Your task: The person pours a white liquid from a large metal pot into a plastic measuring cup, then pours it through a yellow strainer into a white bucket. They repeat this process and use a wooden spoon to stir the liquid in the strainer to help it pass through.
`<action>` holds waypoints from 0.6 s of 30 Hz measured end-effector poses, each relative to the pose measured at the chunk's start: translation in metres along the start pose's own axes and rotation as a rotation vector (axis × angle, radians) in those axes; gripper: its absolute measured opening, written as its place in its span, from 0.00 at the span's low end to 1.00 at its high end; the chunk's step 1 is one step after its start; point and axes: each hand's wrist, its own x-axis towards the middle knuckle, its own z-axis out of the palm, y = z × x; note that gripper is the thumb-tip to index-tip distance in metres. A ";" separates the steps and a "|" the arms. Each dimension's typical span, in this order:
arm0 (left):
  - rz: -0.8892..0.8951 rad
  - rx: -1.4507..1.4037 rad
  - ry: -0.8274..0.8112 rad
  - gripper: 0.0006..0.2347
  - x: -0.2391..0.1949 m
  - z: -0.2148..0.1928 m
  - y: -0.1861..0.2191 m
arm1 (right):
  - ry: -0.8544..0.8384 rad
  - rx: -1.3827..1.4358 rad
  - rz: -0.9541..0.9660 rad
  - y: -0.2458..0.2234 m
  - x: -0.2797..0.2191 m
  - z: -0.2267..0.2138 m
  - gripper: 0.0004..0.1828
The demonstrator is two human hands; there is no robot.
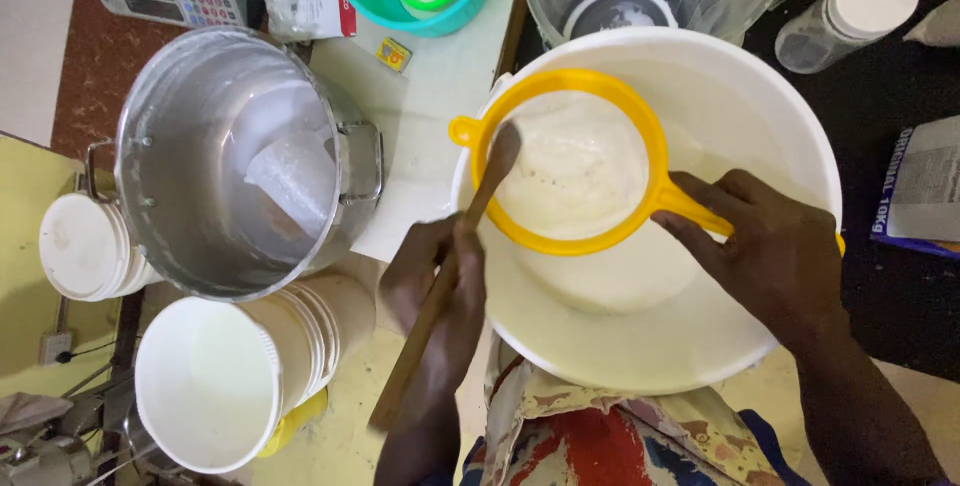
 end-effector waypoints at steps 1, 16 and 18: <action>-0.155 -0.144 -0.069 0.09 -0.003 0.010 -0.005 | 0.010 0.001 0.004 0.001 0.001 0.001 0.24; -0.174 -0.267 -0.367 0.11 0.009 -0.013 -0.005 | 0.033 -0.011 0.010 0.001 0.002 0.002 0.22; -0.192 -0.190 -0.340 0.10 0.012 -0.025 -0.004 | 0.021 -0.040 0.005 0.002 -0.001 0.002 0.23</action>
